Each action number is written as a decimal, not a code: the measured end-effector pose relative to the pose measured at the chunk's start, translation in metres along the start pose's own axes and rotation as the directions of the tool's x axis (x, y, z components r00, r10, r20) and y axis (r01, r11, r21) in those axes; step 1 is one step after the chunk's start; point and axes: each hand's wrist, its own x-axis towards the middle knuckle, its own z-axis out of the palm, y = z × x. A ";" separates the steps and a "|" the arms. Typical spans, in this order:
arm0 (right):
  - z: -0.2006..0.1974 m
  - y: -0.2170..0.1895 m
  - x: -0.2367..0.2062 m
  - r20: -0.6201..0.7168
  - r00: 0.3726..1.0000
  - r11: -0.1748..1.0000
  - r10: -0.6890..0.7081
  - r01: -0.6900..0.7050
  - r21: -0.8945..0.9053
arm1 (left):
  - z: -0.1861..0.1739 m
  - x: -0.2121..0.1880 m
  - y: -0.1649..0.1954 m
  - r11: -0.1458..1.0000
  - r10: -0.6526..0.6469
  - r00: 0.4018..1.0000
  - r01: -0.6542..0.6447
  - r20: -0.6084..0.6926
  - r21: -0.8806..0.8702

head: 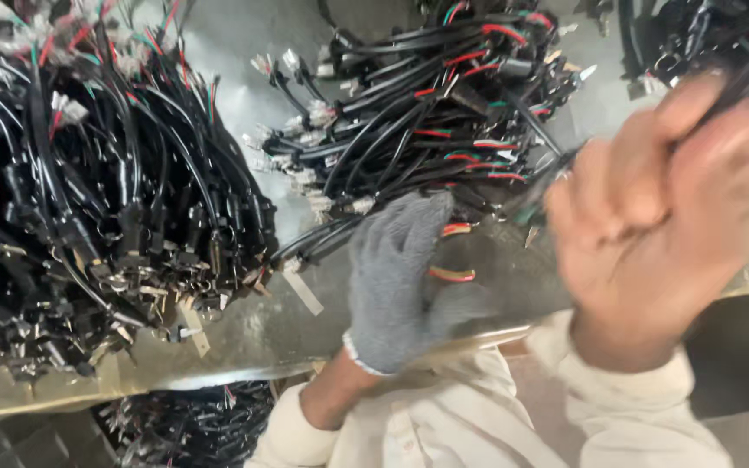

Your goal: The person repeatedly picks up wire harnesses from a pile on a metal table, uses red-handled pliers to crimp a connector onto the end of each harness, and places the finished item into a separate pile. The person wears a glove on the left hand and handles the harnesses one at a time.

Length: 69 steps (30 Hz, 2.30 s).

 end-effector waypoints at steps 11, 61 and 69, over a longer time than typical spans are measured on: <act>0.022 0.081 -0.017 0.047 0.964 0.909 0.261 -0.262 0.325 | 0.010 -0.051 -0.042 0.671 -0.482 0.866 0.462 0.132 -0.580; -0.027 0.161 -0.065 0.146 0.869 0.707 0.472 -0.274 -0.652 | -0.017 -0.047 -0.058 0.827 -0.371 0.927 0.355 0.053 -0.436; -0.028 0.148 -0.054 0.413 0.893 0.519 0.177 0.272 -0.810 | 0.011 -0.088 -0.054 0.722 -0.410 0.911 0.301 -0.035 -0.623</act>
